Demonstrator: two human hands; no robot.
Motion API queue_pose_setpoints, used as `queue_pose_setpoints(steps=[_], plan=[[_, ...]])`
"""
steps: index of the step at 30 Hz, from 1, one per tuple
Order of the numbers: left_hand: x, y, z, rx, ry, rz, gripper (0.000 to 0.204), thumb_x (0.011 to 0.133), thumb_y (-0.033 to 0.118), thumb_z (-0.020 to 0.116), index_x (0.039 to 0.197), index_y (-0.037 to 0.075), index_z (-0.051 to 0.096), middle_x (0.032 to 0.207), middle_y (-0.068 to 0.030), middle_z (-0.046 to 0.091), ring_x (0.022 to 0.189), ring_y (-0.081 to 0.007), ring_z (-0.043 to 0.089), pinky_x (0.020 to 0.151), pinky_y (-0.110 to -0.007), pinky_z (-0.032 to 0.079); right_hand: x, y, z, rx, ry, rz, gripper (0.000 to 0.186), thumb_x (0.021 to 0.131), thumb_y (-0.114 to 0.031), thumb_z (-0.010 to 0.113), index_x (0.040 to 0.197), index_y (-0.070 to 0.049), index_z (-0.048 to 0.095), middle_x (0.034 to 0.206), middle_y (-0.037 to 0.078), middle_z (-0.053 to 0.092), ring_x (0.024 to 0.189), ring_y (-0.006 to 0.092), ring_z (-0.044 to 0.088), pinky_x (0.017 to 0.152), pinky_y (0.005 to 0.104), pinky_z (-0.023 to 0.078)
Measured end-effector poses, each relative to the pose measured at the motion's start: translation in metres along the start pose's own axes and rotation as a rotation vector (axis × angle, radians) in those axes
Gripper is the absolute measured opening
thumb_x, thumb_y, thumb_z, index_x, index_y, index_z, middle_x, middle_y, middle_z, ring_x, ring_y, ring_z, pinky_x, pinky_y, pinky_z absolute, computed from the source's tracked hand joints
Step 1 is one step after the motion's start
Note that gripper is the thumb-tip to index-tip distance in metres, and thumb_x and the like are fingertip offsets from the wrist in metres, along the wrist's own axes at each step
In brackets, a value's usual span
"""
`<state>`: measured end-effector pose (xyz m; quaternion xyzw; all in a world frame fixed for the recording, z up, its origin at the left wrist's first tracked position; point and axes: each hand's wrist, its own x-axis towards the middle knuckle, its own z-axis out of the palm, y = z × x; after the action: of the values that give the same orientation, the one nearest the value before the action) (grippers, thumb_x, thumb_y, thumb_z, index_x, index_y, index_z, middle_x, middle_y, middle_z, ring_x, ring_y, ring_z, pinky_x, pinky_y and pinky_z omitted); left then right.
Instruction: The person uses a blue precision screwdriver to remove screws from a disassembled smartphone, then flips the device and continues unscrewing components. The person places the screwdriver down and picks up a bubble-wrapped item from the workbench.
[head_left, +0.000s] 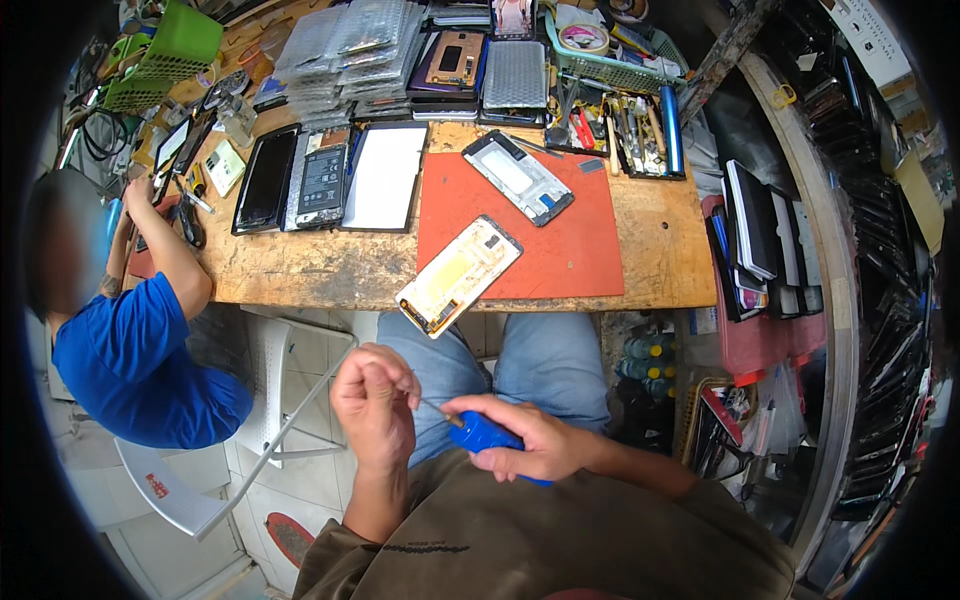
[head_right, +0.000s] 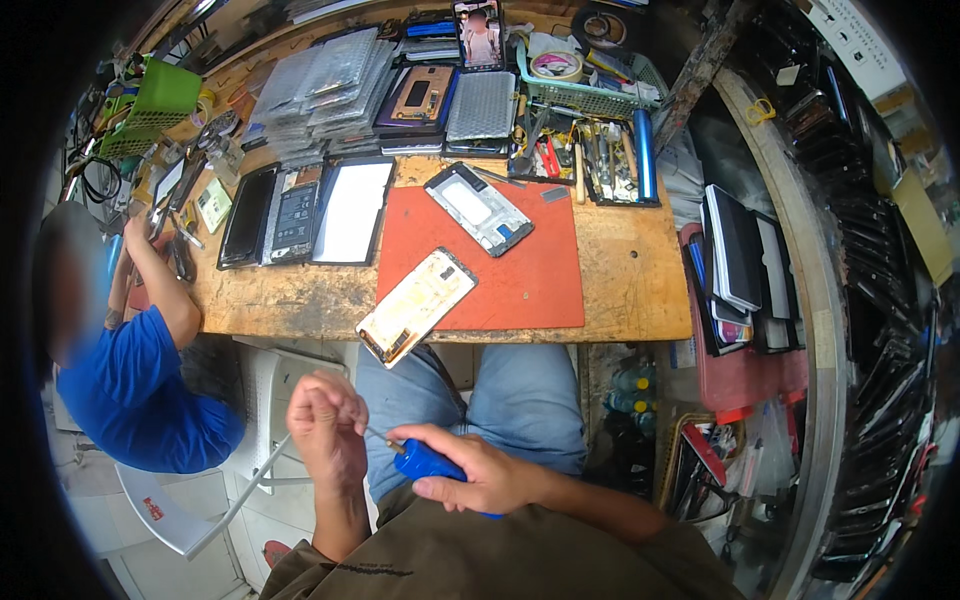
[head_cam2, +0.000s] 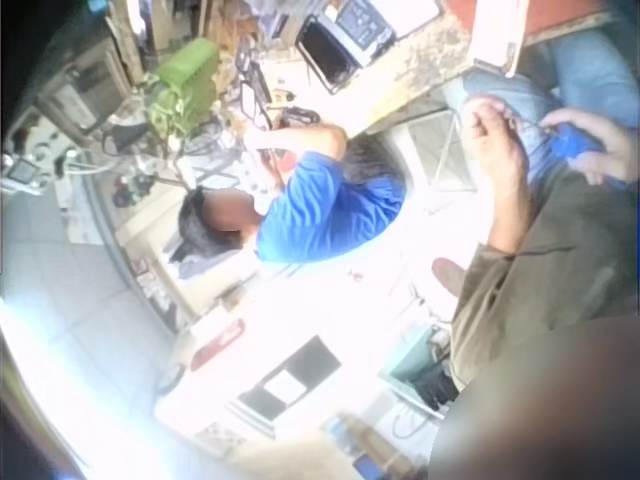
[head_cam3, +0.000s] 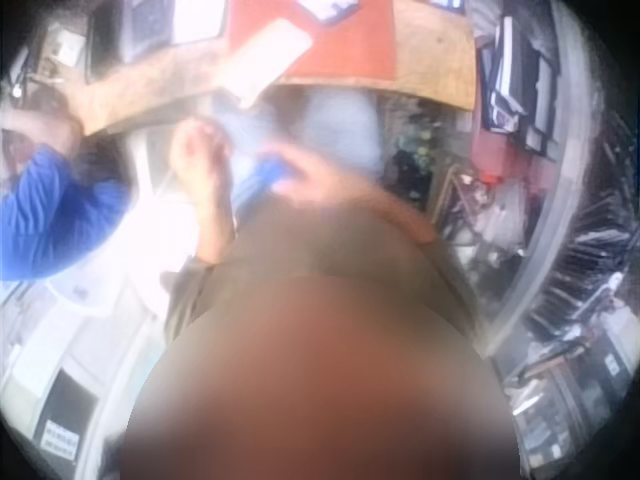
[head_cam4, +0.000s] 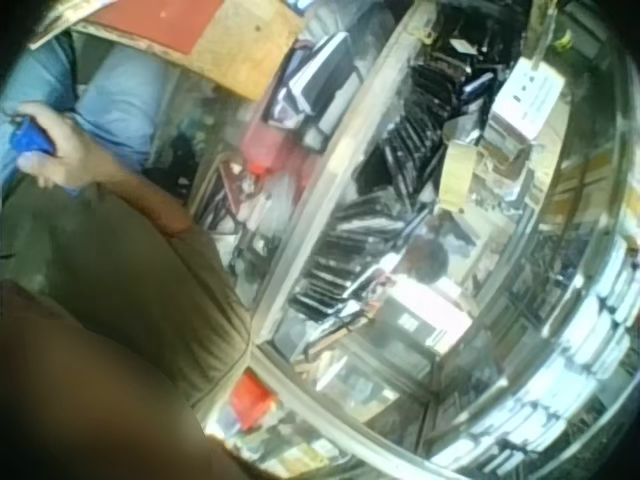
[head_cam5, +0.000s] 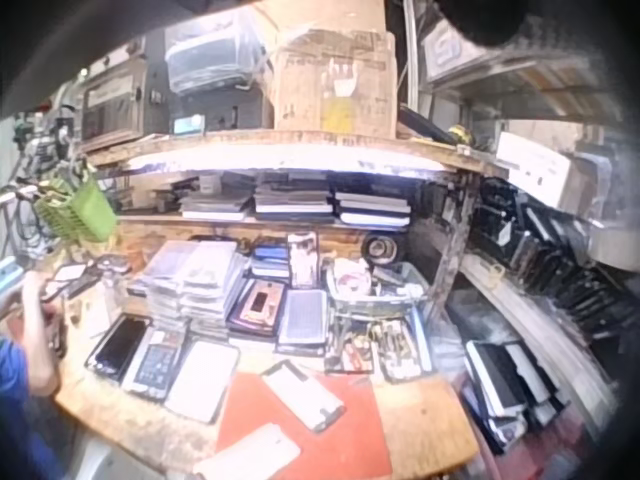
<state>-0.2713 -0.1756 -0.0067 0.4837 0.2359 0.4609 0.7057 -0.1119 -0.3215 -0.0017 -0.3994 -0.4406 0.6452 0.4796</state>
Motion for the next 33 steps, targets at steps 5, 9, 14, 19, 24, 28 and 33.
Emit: queue_pose_setpoints(steps=[5, 9, 14, 19, 24, 28, 33], plan=[[-0.005, 0.027, 0.002, -0.008, 0.107, 0.229, 0.034, 0.110, 0.027, 0.055, 0.086, 0.004, 0.050, 0.078, -0.0053, 0.046, 0.065, -0.0118, 0.042, 0.047, -0.024, 0.039, 0.003, -0.017, 0.016, 0.013, -0.140, -0.015, 0.067, 0.105, -0.027, 0.062, 0.159, -0.005, 0.029, 0.103, 0.010, 0.066, 0.073, 0.0154, 0.067, 0.070, 0.0319, 0.055], [0.014, 0.070, 0.014, 0.023, -0.053, 0.430, 0.034, 0.109, 0.026, 0.057, 0.083, 0.007, 0.047, 0.077, -0.0015, 0.040, 0.069, -0.0118, 0.039, 0.048, -0.024, 0.039, 0.003, -0.018, 0.026, -0.132, -0.219, -0.114, 0.071, 0.104, -0.023, 0.064, 0.162, -0.004, 0.027, 0.135, 0.016, 0.062, 0.100, 0.0240, 0.067, 0.095, 0.0369, 0.052], [0.035, 0.097, -0.033, 0.059, 0.217, 0.690, 0.040, 0.114, 0.027, 0.046, 0.079, 0.009, 0.040, 0.075, -0.0008, 0.036, 0.067, -0.0119, 0.039, 0.052, -0.025, 0.039, -0.009, -0.022, 0.018, -0.096, -0.124, -0.108, 0.065, 0.104, -0.020, 0.063, 0.159, -0.006, 0.031, 0.111, 0.008, 0.063, 0.082, 0.0142, 0.065, 0.078, 0.0316, 0.054], [0.016, 0.049, -0.059, 0.137, 0.351, 0.370, 0.042, 0.114, 0.029, 0.044, 0.078, 0.009, 0.041, 0.073, -0.0018, 0.037, 0.061, -0.0121, 0.040, 0.052, -0.026, 0.040, -0.010, -0.049, -0.015, -0.014, 0.276, -0.053, 0.062, 0.103, -0.020, 0.063, 0.157, -0.008, 0.035, 0.096, 0.004, 0.063, 0.072, 0.0066, 0.061, 0.067, 0.0266, 0.052], [0.005, 0.021, -0.025, 0.337, 0.090, 0.238, 0.025, 0.107, 0.019, 0.060, 0.090, 0.002, 0.056, 0.083, -0.0068, 0.053, 0.066, -0.0128, 0.053, 0.051, -0.026, 0.046, 0.007, -0.041, -0.010, -0.323, 0.153, -0.124, 0.063, 0.101, -0.020, 0.065, 0.155, -0.006, 0.036, 0.108, 0.016, 0.067, 0.085, 0.0227, 0.068, 0.079, 0.0357, 0.054], [-0.002, 0.017, -0.012, 0.146, 0.062, 0.050, 0.030, 0.108, 0.024, 0.061, 0.088, 0.001, 0.057, 0.083, -0.0070, 0.055, 0.063, -0.0131, 0.053, 0.052, -0.025, 0.044, 0.020, -0.022, 0.010, -0.311, 0.047, -0.128, 0.062, 0.102, -0.024, 0.064, 0.154, -0.005, 0.035, 0.107, 0.022, 0.068, 0.094, 0.0368, 0.071, 0.083, 0.0425, 0.052], [-0.001, 0.015, -0.017, 0.076, 0.148, 0.176, 0.036, 0.110, 0.027, 0.056, 0.083, 0.003, 0.052, 0.080, -0.0046, 0.049, 0.064, -0.0111, 0.046, 0.054, -0.025, 0.035, 0.017, -0.022, 0.019, -0.237, -0.034, -0.036, 0.066, 0.105, -0.026, 0.063, 0.158, -0.002, 0.031, 0.130, 0.020, 0.063, 0.116, 0.0299, 0.067, 0.098, 0.0374, 0.051]])
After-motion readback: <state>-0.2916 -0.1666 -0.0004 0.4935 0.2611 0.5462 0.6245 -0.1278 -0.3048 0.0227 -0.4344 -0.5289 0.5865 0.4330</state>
